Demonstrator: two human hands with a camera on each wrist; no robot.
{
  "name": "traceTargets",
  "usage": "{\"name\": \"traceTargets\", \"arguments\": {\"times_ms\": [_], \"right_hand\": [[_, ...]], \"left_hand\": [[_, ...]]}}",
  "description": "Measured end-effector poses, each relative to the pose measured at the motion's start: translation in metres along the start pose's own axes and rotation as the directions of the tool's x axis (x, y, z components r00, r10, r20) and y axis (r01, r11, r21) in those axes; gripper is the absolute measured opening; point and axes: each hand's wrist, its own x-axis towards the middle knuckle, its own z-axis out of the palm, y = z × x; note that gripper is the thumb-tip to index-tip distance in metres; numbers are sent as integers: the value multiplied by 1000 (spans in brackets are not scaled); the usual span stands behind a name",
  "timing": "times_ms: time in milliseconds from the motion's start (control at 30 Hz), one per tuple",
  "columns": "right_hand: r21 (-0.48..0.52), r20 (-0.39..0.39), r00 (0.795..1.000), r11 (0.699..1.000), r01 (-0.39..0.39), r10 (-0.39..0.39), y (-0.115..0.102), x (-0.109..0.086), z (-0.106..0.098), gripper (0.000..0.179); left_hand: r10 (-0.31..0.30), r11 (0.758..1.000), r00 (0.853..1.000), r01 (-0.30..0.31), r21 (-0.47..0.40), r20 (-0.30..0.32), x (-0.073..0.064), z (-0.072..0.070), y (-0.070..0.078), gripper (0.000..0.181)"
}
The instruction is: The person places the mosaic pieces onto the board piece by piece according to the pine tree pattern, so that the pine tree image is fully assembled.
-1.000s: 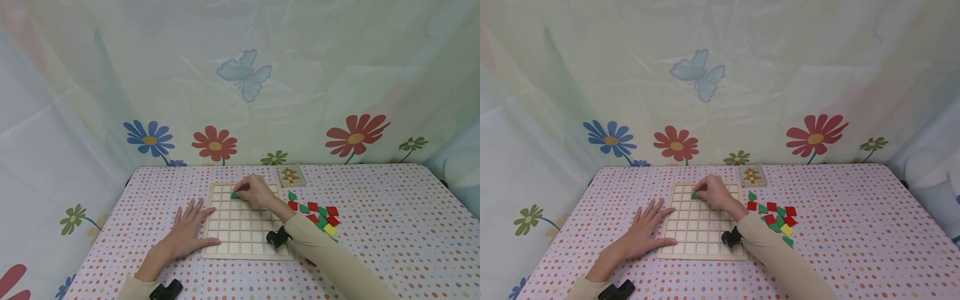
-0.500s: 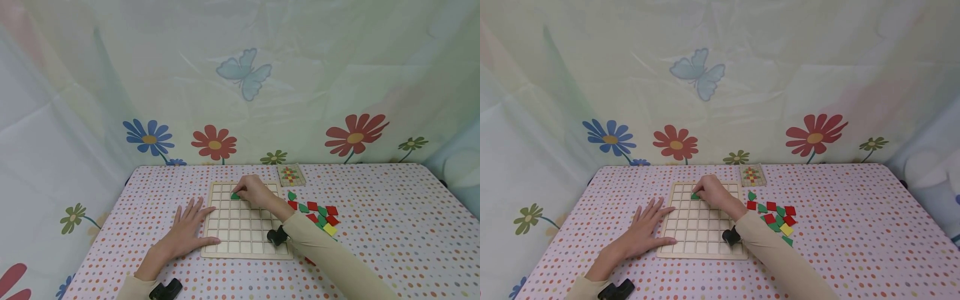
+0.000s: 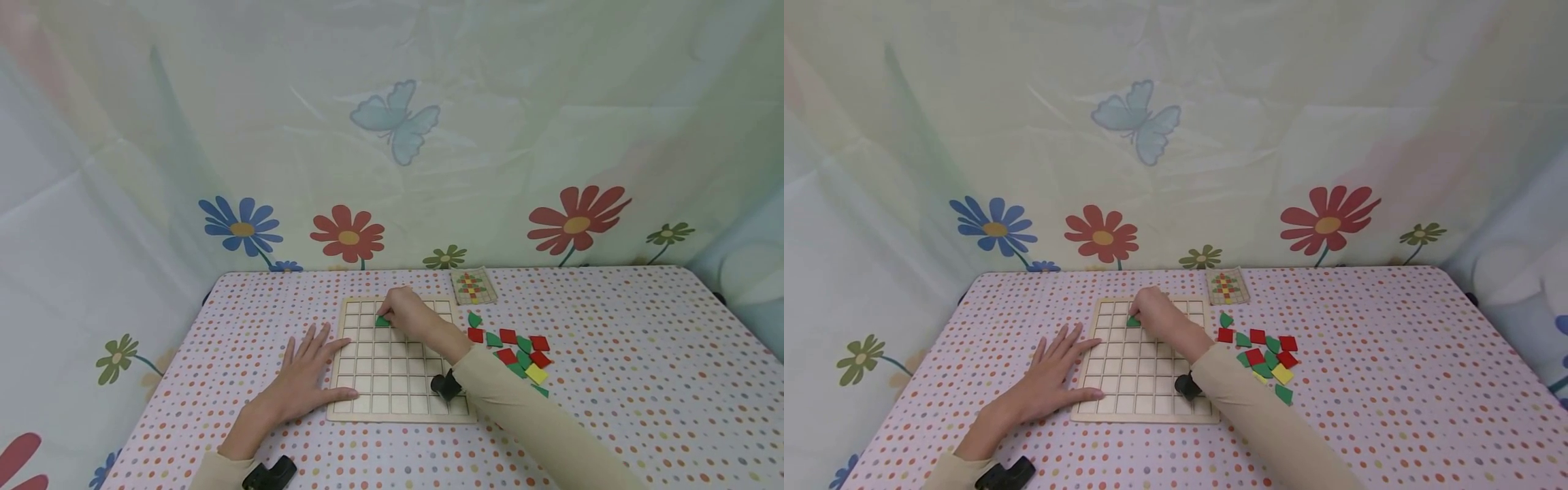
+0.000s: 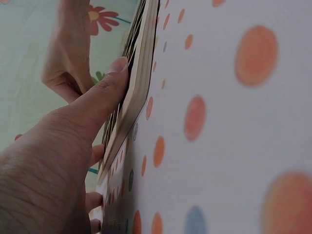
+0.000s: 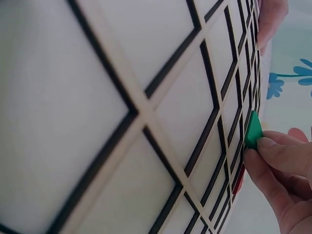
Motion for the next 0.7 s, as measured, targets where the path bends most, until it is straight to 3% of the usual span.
{"name": "traceTargets", "arguments": {"times_ms": [200, 433, 700], "right_hand": [[-41, -11, 1000, 999, -27, 26, -4, -1, 2, 15], [-114, -26, 997, 991, 65, -69, -2, -5, 5, 13], [6, 44, 993, 994, 108, -108, -2, -29, -15, 28]], "left_hand": [[1, 1000, 1000, -1, -7, 1, -1, -1, 0, 92], [8, 1000, 1000, -8, -25, 4, -1, -2, 2, 92], [5, 1000, 1000, -5, -23, 15, -2, -2, 2, 91]]}}
